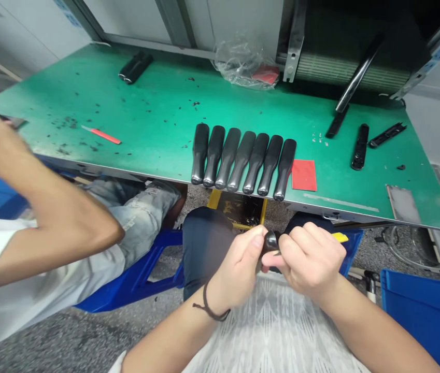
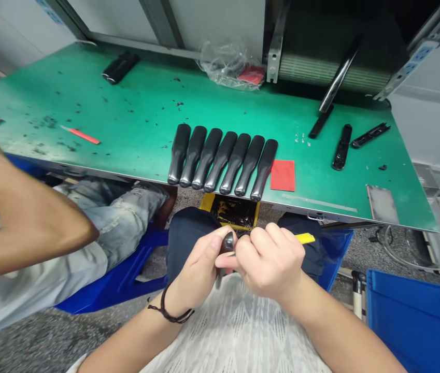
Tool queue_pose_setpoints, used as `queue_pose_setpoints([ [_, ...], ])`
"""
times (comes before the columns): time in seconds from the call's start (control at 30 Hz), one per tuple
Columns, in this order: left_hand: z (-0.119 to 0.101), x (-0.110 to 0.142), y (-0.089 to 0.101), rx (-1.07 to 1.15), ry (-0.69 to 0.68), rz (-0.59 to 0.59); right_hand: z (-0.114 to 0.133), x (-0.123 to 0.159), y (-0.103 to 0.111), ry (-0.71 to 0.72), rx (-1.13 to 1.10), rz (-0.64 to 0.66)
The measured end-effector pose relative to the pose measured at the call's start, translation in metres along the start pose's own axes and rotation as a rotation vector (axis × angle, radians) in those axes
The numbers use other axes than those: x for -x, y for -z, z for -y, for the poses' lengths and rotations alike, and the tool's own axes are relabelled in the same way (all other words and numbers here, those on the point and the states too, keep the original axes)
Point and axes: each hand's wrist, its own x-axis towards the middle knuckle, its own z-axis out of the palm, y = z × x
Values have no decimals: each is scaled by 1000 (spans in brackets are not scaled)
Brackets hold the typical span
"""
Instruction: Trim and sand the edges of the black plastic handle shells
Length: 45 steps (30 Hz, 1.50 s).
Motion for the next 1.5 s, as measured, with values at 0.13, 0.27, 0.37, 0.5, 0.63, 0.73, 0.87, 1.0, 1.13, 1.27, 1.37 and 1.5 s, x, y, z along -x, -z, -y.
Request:
queue_pose_setpoints([
  [0.13, 9, 1, -6, 309, 70, 141, -13, -2, -3, -111, -219, -8],
  [0.27, 13, -3, -7, 398, 60, 113, -22, -5, 5, -237, -366, 74],
  [0.37, 13, -3, -3, 363, 53, 88, -27, -8, 14, -244, -380, 168],
  [0.5, 11, 0, 2, 205, 30, 95, -29, -16, 20, -180, -360, 280],
  [0.63, 7, 2, 5, 31, -26, 105, -27, -25, 20, -137, -325, 326],
  [0.73, 1, 2, 5, -30, -72, 99, -26, -30, 22, -123, -306, 350],
  [0.87, -2, 3, 3, -65, -89, 82, -25, -32, 26, -101, -266, 340],
  [1.0, 2, 4, 1, -55, -73, 74, -25, -31, 28, -79, -204, 312],
  [1.13, 2, 4, 0, -38, -57, 62, -23, -30, 28, -52, -115, 272],
  [1.27, 0, 3, -2, -18, -45, 42, -19, -28, 27, -40, -41, 236],
  [1.37, -2, 1, -5, 0, -41, 16, -17, -26, 25, -32, 4, 205],
  [1.5, -5, -1, -8, 30, -39, -13, -13, -23, 21, -27, 58, 178],
])
